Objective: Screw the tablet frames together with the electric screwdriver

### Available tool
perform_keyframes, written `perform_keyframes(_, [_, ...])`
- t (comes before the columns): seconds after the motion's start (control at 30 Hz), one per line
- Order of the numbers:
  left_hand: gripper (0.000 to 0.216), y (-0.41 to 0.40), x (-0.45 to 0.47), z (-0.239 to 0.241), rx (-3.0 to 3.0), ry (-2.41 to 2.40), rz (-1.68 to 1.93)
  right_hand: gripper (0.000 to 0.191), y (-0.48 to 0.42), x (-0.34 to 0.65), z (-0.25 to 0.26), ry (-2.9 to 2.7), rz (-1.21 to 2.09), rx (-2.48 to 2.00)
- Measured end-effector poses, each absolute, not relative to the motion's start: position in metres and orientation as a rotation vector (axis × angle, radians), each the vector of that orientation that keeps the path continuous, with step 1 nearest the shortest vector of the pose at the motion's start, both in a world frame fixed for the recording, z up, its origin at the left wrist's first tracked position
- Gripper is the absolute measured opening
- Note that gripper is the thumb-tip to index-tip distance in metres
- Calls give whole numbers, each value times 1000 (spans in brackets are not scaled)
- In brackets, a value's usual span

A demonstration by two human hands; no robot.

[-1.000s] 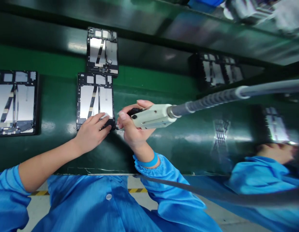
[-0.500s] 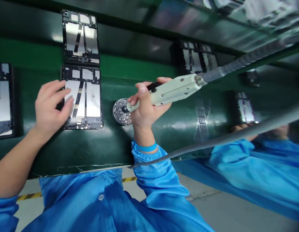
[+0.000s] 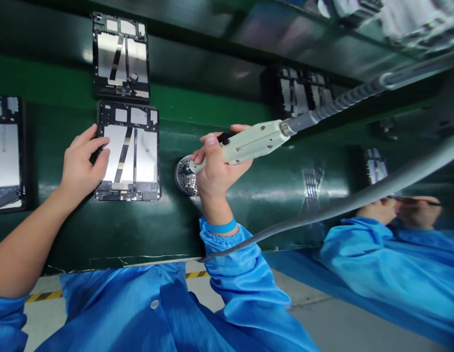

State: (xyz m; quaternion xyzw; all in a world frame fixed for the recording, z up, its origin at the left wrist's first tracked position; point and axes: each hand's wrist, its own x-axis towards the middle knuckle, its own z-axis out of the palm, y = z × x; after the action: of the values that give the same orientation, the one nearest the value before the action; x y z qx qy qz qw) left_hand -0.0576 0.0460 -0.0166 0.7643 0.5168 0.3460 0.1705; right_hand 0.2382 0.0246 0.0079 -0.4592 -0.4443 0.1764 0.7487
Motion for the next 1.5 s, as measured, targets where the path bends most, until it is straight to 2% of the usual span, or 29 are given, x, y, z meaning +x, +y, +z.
perform_keyframes(0.47, [40,46,-53,-18,2207,1503,922,36,23,236,11,-987,391,-979])
perform_keyframes(0.67, [46,47,-48,-23,2214,1486,907,33,4,225,51,-971,316,-888])
perform_keyframes(0.77, [47,46,-46,-24,2205,1491,882,35,-12,203,64,-1015,424,-888])
perform_keyframes(0.97, [45,44,-41,-24,2149,1492,897,38,-33,166,49,-1133,616,-1001])
perform_keyframes(1.3, [43,40,-35,-26,2093,1486,919,33,-37,167,43,-1286,649,-900])
perform_keyframes(1.5, [42,43,-37,-30,2121,1504,925,39,-40,168,37,-1378,678,-786])
